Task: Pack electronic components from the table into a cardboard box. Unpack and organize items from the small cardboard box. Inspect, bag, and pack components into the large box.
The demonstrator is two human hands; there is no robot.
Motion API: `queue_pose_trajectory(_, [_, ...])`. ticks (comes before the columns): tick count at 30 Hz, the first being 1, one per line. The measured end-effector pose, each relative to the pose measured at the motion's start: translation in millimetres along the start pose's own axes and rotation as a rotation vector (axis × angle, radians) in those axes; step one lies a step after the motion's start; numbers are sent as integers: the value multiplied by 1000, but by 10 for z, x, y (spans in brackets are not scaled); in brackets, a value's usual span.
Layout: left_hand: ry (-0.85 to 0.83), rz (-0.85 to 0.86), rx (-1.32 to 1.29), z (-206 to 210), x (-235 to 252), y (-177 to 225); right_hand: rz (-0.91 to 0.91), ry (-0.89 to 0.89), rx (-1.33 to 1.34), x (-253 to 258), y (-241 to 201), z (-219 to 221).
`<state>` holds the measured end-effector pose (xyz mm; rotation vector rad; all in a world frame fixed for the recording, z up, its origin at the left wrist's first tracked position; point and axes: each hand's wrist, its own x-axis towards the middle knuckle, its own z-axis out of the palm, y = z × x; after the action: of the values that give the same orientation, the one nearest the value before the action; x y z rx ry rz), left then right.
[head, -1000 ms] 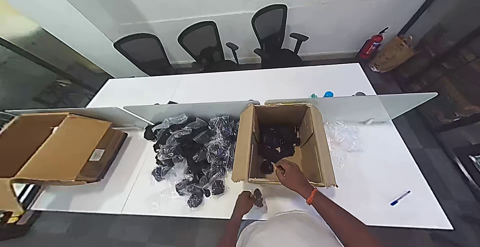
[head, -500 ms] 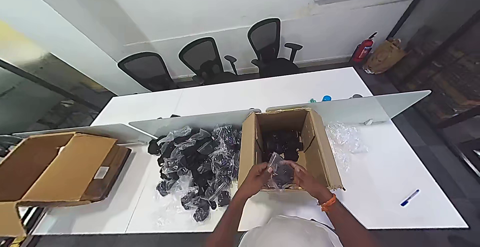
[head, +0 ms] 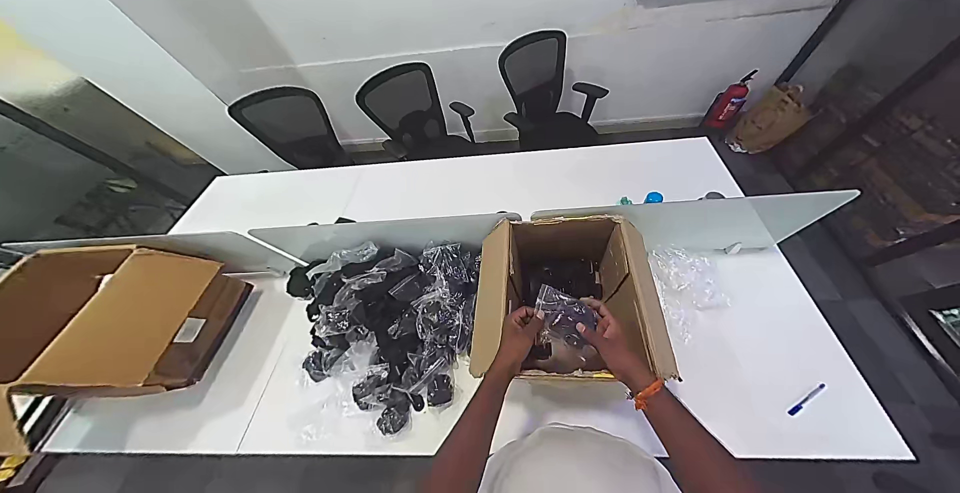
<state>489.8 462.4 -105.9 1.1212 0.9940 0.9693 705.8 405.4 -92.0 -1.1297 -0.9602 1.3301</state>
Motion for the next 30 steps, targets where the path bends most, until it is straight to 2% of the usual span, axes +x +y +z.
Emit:
queue_pose_trajectory(4, [53,13,1,8,7,21,-1,-53,98,-13,49,-52])
queue_pose_trajectory(12, [59,34,10,5,26,-15,-70,121,67,-10,67,-47])
queue_pose_trajectory(20, [19,61,29,-5,25,-73,-173,174,-32,-53,81,-68])
queue_pose_trajectory(23, [36,84,82,-1,22,-83,-246,207,-108,-99,64,-29])
queue_pose_trajectory(28, [58,176,150,-22,35,-119,-530,195,-365,-214,156,47])
queue_pose_trajectory(30, [76,189,165,-21,26,-116,-474,261,-375,-237,136,106])
